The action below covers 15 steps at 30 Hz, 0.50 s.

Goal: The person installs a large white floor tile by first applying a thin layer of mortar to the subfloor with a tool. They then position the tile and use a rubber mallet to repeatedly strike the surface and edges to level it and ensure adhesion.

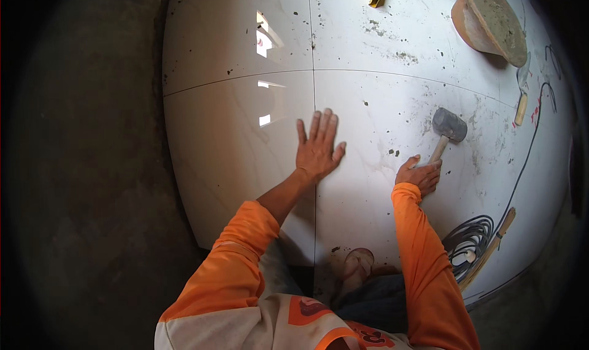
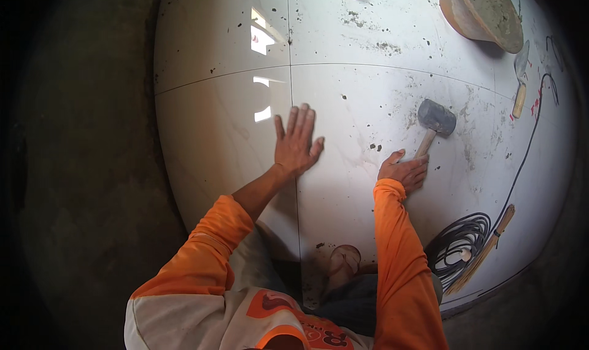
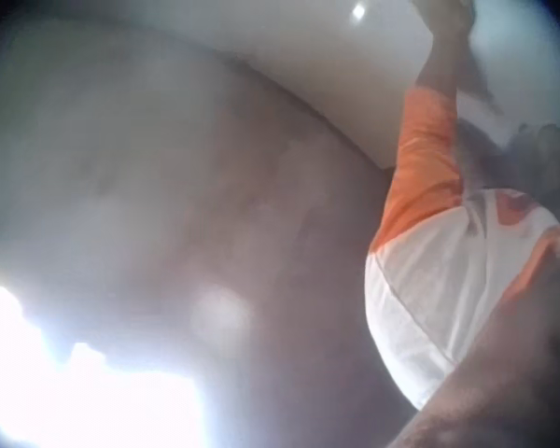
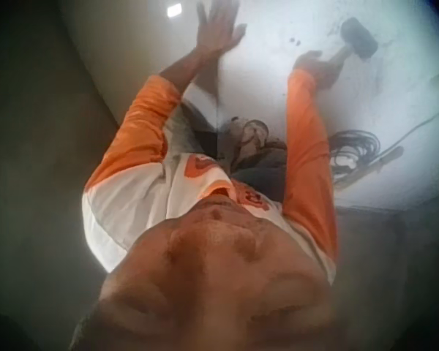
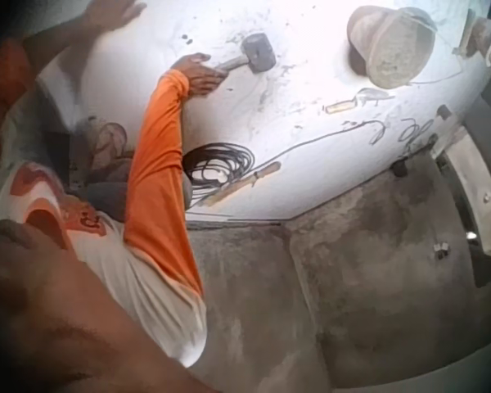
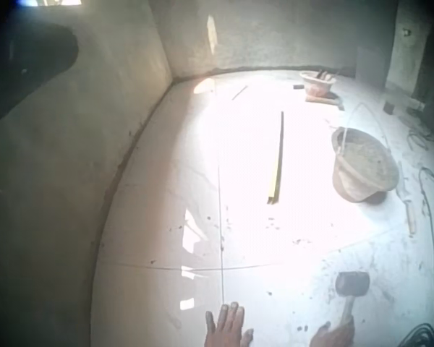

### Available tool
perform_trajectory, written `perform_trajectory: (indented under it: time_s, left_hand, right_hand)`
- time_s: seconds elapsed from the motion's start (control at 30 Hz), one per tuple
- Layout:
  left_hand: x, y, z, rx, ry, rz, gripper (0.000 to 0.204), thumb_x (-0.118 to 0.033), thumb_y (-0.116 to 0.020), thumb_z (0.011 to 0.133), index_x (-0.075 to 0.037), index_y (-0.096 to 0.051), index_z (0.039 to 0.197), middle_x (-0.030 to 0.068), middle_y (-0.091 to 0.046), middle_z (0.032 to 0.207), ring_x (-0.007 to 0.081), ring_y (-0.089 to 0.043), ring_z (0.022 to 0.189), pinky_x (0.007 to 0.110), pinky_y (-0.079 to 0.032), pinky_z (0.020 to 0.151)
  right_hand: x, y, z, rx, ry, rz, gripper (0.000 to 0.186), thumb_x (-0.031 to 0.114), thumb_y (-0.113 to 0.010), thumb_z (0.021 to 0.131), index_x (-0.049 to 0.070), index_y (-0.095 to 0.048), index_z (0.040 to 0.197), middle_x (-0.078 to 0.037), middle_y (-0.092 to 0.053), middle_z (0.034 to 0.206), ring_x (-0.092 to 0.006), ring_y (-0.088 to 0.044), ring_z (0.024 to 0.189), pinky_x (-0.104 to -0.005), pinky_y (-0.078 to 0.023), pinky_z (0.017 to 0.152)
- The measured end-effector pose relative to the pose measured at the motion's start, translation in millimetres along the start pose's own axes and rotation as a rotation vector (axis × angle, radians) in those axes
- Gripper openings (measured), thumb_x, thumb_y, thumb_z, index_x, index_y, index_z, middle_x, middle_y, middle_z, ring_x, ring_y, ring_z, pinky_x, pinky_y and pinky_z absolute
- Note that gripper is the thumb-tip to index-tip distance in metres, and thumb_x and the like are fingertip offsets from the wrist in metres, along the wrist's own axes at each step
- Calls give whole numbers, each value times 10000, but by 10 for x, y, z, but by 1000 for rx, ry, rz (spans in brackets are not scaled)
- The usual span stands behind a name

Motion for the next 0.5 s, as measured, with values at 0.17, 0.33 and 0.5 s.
perform_trajectory:
  time_s: [0.17, 0.33, 0.5]
  left_hand:
    - [372, 243, 394, -143, 115, 77, 707, -460, -378, 926, -33, -239, 1473, 158, -192, 1555, 352, -123, 1446, 626, -24, 1121]
    - [598, 323, 813, -187, 199, 69, 712, -470, -341, 935, -25, -222, 1478, 158, -175, 1560, 352, -98, 1450, 610, -1, 1129]
    - [507, 248, 703, -180, 212, 64, 715, -477, -321, 937, -22, -215, 1479, 171, -150, 1563, 369, -72, 1449, 598, 9, 1136]
  right_hand:
    - [35, 18, -34, -15, 4, 6, 644, 403, -569, 838, -19, -415, 1300, -201, -560, 1155, -363, -552, 1033, -479, -449, 850]
    - [40, -19, -49, -56, 20, -11, 659, 412, -550, 836, -26, -401, 1304, -193, -550, 1113, -346, -542, 995, -476, -435, 820]
    - [36, 29, 2, -46, 7, -8, 656, 410, -554, 831, -24, -402, 1299, -189, -551, 1103, -344, -543, 989, -472, -436, 811]
Point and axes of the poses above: each hand's wrist, its own z-axis towards the middle knuckle, its own y-axis out of the back of the hand, x = y × z, the point moved 6 cm from there along z, towards the middle knuckle
